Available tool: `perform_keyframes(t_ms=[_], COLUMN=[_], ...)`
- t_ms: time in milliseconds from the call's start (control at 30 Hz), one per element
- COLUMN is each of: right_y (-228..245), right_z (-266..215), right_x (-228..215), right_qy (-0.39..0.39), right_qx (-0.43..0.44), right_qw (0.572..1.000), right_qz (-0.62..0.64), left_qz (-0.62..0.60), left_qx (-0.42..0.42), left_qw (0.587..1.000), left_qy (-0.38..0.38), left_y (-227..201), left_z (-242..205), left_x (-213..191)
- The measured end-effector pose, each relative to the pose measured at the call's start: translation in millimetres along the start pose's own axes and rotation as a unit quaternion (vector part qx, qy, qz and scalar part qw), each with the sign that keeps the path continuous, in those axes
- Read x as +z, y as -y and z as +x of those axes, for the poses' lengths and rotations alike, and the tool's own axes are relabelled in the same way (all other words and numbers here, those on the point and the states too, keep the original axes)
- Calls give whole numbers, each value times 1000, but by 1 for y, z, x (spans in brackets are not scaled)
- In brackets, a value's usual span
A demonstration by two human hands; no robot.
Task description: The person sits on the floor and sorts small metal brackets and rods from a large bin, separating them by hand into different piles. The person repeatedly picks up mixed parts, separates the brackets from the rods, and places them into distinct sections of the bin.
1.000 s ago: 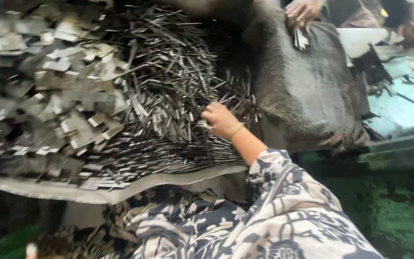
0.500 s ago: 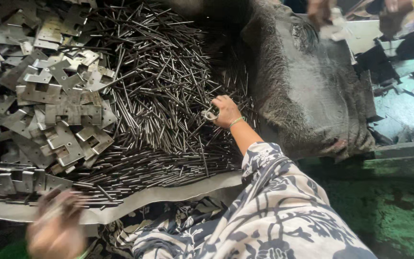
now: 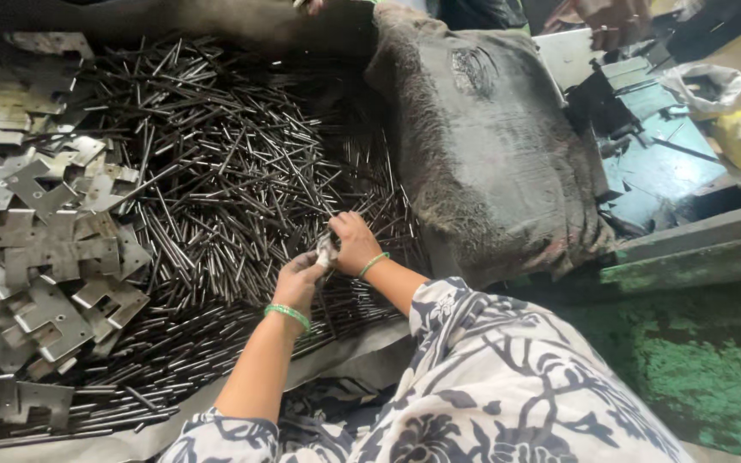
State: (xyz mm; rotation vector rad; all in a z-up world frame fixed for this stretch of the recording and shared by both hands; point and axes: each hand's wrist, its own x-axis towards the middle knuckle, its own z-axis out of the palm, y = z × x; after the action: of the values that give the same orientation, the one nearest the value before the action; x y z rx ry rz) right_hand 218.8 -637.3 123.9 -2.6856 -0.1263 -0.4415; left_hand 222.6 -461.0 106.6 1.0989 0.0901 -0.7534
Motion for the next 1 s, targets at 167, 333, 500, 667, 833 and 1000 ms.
perform_keyframes(t_ms=[167, 333, 500, 667, 833, 1000], right_y=[-13, -45, -31, 5, 73, 119], right_z=[20, 29, 32, 31, 56, 53], right_x=[-13, -10, 5, 15, 37, 24], right_qy=[93, 191, 165, 146, 156, 158], right_qx=[-119, -162, -193, -170, -200, -235], right_qw=[988, 968, 967, 974, 967, 959], right_qz=[-21, -8, -31, -14, -9, -22], left_qz=[-203, -362, -249, -193, -196, -187], left_qx=[-95, -100, -123, -62, -2, 28], left_qw=[974, 927, 961, 977, 972, 969], left_qy=[-32, 21, -8, -74, -132, -159], left_y=[-12, 0, -5, -10, -56, -67], left_z=[2, 15, 22, -14, -67, -117], left_x=[16, 24, 6, -14, -51, -54])
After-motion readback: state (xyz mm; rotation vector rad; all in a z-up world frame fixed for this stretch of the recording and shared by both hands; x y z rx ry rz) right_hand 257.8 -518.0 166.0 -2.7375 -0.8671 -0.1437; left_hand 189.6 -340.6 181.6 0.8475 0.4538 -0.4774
